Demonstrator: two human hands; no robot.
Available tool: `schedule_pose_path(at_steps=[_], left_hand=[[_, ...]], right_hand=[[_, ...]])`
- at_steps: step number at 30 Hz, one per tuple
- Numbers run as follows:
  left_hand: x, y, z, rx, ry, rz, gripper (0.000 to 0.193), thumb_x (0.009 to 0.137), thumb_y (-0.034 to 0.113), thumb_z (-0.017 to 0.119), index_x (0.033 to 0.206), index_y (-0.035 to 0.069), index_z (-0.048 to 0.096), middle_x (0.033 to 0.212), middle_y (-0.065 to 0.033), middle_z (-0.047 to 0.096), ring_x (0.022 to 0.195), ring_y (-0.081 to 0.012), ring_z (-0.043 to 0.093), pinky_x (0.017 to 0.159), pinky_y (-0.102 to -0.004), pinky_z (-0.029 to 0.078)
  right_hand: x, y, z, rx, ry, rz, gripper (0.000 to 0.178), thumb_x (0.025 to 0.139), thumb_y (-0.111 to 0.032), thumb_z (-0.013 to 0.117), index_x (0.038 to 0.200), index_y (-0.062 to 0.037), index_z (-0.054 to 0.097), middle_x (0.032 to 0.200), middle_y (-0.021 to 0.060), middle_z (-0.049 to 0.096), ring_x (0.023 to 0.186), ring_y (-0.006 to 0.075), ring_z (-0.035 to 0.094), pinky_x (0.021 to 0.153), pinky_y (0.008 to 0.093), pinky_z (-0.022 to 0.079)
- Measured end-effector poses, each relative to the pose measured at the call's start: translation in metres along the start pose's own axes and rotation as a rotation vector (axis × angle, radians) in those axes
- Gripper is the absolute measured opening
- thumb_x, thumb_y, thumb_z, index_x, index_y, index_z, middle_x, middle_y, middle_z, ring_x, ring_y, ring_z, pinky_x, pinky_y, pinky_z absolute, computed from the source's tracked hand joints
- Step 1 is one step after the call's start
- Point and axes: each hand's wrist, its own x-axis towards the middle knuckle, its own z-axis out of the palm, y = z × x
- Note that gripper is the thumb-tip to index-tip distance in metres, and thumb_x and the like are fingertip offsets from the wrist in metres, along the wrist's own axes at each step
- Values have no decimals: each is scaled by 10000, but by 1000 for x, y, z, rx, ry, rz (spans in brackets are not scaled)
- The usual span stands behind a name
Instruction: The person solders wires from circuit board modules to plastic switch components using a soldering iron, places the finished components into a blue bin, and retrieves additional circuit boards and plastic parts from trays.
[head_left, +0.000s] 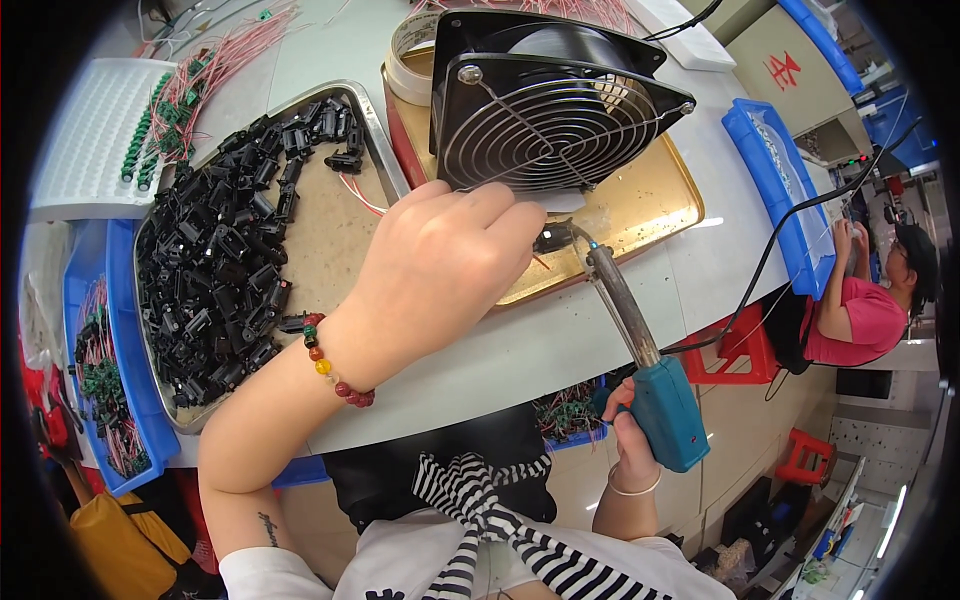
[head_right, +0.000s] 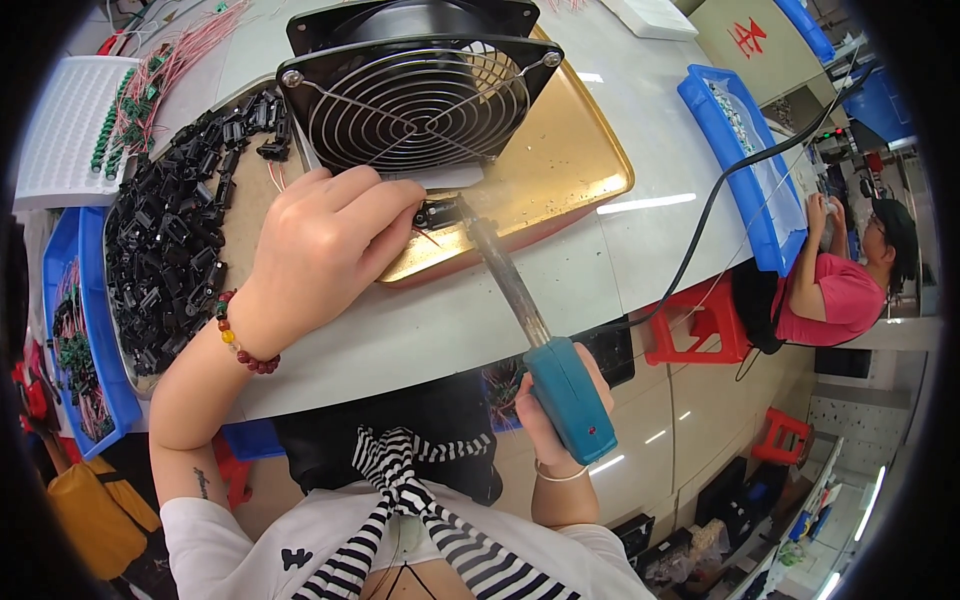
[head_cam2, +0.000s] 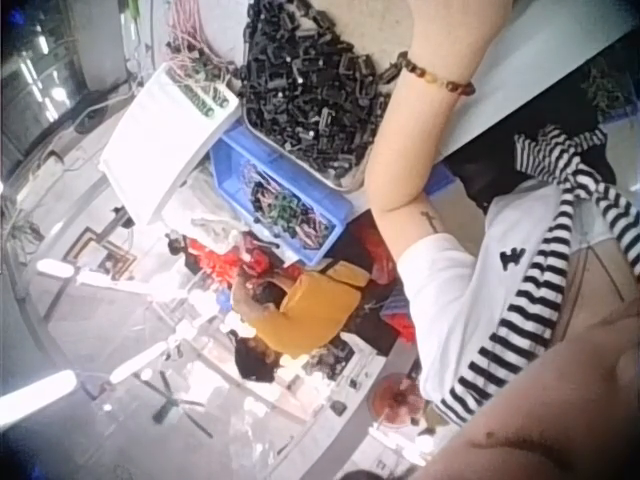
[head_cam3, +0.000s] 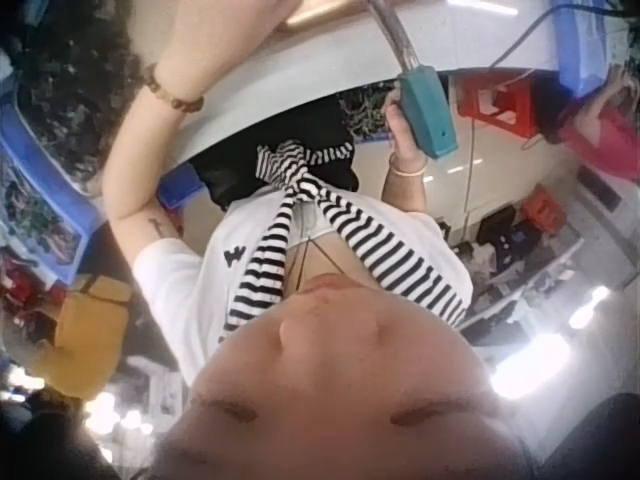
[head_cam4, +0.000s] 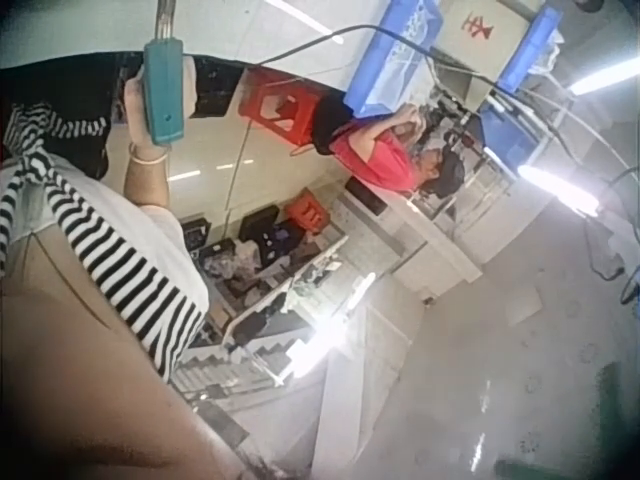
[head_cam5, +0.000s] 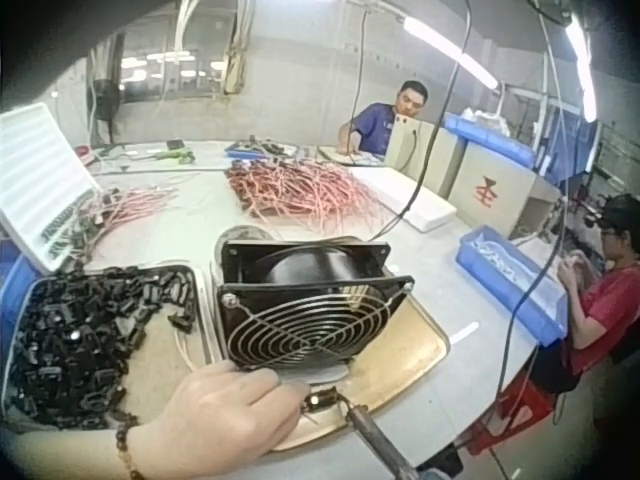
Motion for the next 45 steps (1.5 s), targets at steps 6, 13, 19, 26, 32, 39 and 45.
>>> schedule_pose_path(at_steps=[6, 13, 19, 26, 32, 39, 45], left_hand=[[0, 0, 1, 4, -11, 4, 119, 708, 34, 639, 826, 46, 625, 654, -46, 529, 545, -212, 511, 524, -305, 405], [1, 0, -1, -3, -2, 4, 110, 707, 37, 639, 815, 50, 624, 649, -46, 515, 540, -214, 499, 523, -307, 402], [0, -1, 0, 8, 0, 15, 109, 707, 42, 645, 813, 48, 624, 642, -47, 503, 529, -218, 484, 517, -308, 399], [0, 0, 0, -2, -7, 5, 109, 706, 42, 647, 813, 48, 624, 649, -46, 512, 530, -218, 483, 517, -308, 400], [0, -1, 1, 1, -4, 13, 108, 707, 40, 647, 812, 47, 622, 661, -45, 527, 533, -218, 490, 517, -306, 402], [1, -2, -4, -133, -12, -37, 97, 724, 51, 648, 815, 62, 616, 686, -49, 549, 561, -221, 525, 539, -298, 423], [5, 0, -21, 44, -71, 129, 159, 669, 108, 637, 826, 97, 617, 879, -28, 555, 736, -212, 535, 627, -335, 427]], right_hand=[[2, -4, 3, -21, -2, -6, 322, 661, -185, 682, 852, 62, 605, 764, 111, 550, 565, 169, 512, 487, 235, 397], [-1, -5, 4, 193, 6, 19, 487, 687, -235, 729, 1026, 68, 554, 920, 124, 574, 648, 145, 564, 536, 229, 435], [-4, -3, 3, 168, 13, 29, 496, 694, -214, 649, 1081, 66, 513, 999, 181, 537, 579, 174, 521, 523, 244, 411], [-3, -2, 2, 179, -20, 37, 494, 693, -211, 648, 1075, 71, 511, 994, 179, 537, 573, 172, 525, 521, 242, 414], [-1, -2, 2, 193, -17, 13, 488, 691, -189, 631, 1075, 83, 501, 991, 188, 541, 561, 173, 526, 517, 242, 414], [-1, 0, -2, 214, -37, -26, 471, 699, -166, 607, 1082, 86, 498, 1006, 206, 530, 561, 178, 531, 521, 241, 421], [-1, -2, -6, 258, -36, -2, 481, 701, -207, 656, 1080, 58, 523, 1018, 170, 530, 615, 174, 535, 542, 247, 428]])
